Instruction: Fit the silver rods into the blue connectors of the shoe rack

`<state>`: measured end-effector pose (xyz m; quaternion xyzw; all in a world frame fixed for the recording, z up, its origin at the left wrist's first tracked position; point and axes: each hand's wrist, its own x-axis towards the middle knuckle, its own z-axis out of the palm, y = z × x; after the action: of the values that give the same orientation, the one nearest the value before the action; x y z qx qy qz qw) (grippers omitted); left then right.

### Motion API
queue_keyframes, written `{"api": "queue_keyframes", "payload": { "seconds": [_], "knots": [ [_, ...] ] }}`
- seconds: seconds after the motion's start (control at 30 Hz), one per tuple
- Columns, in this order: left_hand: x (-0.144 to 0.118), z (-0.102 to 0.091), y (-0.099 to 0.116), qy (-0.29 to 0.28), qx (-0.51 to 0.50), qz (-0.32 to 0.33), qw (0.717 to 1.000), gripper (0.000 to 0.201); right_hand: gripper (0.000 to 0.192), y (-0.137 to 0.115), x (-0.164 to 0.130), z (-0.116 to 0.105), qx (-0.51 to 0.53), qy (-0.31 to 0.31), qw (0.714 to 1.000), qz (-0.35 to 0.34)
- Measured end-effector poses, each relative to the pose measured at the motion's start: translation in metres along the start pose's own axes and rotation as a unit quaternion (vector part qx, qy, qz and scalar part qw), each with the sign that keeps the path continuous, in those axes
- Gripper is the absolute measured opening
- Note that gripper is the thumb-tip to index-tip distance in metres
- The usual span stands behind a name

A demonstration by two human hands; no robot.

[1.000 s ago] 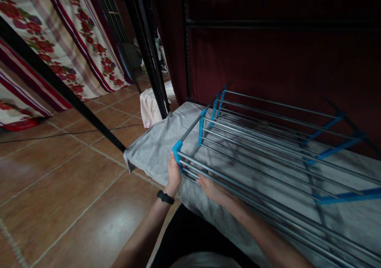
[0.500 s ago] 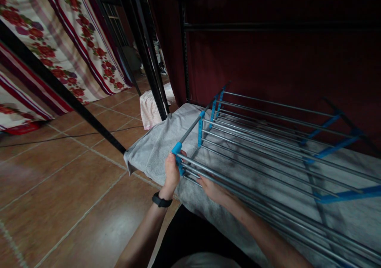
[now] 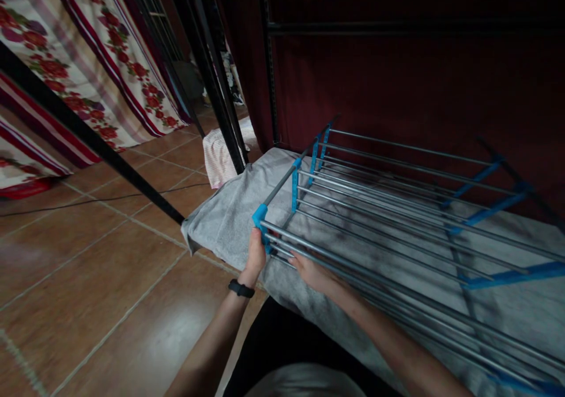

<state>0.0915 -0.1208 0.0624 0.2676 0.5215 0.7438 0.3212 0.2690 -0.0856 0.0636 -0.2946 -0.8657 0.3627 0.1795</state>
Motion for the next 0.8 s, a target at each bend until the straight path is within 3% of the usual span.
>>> {"api": "queue_keyframes", "payload": {
  "seconds": [0.3,0.8],
  "knots": [
    [0.001,0.003,-0.002,0.024,-0.015,-0.030,0.999,0.072,0.037,0.004,0.003,0.006,-0.019,-0.013,1.000,0.015],
    [0.009,-0.001,-0.014,0.047,-0.013,-0.023,0.999,0.071,0.031,0.002,0.013,0.009,-0.039,-0.012,0.999,0.012]
  ]
}}
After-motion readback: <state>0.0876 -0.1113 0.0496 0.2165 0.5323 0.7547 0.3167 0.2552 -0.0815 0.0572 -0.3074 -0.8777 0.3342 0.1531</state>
